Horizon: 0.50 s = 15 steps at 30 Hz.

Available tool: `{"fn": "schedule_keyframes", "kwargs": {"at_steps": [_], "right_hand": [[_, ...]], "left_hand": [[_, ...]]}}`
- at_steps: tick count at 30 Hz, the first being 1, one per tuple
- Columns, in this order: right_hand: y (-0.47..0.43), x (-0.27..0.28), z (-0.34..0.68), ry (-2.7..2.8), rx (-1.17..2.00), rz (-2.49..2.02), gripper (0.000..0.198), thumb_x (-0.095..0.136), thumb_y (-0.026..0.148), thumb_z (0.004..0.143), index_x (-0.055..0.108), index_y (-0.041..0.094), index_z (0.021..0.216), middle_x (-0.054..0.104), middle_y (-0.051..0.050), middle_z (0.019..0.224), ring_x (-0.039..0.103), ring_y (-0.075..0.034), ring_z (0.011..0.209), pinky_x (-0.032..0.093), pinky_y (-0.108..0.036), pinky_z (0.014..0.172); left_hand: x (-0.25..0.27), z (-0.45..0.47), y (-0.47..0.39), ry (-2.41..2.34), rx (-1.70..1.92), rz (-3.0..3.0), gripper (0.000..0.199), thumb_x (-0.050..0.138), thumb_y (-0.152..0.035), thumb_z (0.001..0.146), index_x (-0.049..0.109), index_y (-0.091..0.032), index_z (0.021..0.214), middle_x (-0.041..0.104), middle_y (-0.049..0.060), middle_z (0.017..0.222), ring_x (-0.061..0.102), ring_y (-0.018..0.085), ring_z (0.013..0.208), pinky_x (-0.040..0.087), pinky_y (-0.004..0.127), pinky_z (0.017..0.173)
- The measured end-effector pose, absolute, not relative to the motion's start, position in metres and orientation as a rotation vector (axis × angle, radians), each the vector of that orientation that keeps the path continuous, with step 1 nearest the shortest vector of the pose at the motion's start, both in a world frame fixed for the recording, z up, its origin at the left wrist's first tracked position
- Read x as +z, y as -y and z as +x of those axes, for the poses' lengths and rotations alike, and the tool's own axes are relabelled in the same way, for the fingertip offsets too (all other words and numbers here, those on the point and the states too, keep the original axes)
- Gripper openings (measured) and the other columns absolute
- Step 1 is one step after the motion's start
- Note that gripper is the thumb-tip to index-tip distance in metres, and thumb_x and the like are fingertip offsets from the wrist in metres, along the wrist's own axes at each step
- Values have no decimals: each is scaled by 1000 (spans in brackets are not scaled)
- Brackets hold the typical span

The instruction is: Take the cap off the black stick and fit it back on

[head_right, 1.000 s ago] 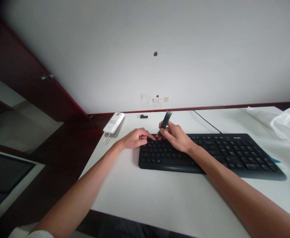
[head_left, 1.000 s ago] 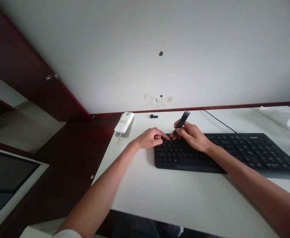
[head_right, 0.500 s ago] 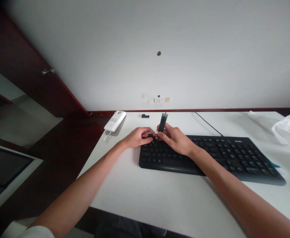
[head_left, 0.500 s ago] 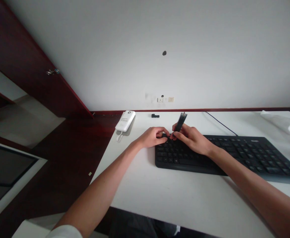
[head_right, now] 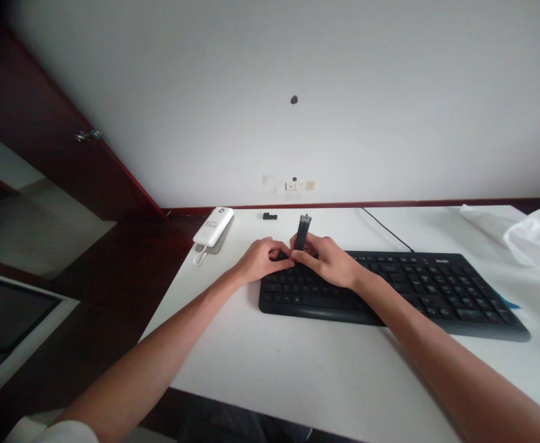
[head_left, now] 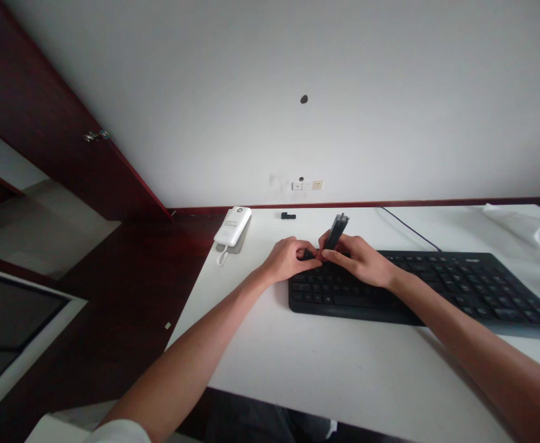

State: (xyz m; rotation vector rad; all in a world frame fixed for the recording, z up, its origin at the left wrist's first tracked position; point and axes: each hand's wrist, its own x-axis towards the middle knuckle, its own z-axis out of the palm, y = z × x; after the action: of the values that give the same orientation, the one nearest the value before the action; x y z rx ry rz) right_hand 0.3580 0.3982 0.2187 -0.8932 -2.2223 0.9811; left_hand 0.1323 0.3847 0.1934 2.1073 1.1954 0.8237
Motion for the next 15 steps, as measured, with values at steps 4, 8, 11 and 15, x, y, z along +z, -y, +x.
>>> {"fn": "schedule_keyframes", "kwargs": {"at_steps": [4, 8, 11, 15], "right_hand": [[-400, 219, 360, 2174, 1072, -864, 26, 59, 48, 97, 66, 24, 100, 69, -2, 88, 60, -23, 79, 47, -36, 73], [-400, 220, 360, 2081, 1157, -848, 28, 66, 50, 92, 69, 23, 99, 71, -4, 88, 63, -25, 81, 51, -39, 76], [-400, 220, 359, 2042, 1186, -854, 29, 70, 51, 89, 71, 23, 98, 72, -4, 88, 64, -25, 80, 52, -40, 77], [-401, 220, 360, 2033, 1211, -847, 30, 69, 51, 90, 70, 22, 98, 72, -5, 90, 64, -25, 83, 52, -40, 79]], "left_hand": [[193, 132, -384, -1191, 839, 2108, 19, 78, -39, 83, 79, -21, 89, 43, -6, 58, 40, 11, 61, 32, 26, 63], [192, 131, -384, -1179, 829, 2101, 20, 78, -39, 83, 79, -20, 90, 46, -6, 58, 39, 10, 58, 32, 26, 62], [192, 131, -384, -1182, 823, 2086, 21, 78, -40, 83, 78, -19, 88, 46, -6, 58, 38, 10, 56, 32, 26, 62], [192, 132, -384, -1190, 811, 2074, 22, 78, -40, 83, 77, -19, 84, 44, -6, 57, 37, 10, 55, 30, 25, 60]]}}
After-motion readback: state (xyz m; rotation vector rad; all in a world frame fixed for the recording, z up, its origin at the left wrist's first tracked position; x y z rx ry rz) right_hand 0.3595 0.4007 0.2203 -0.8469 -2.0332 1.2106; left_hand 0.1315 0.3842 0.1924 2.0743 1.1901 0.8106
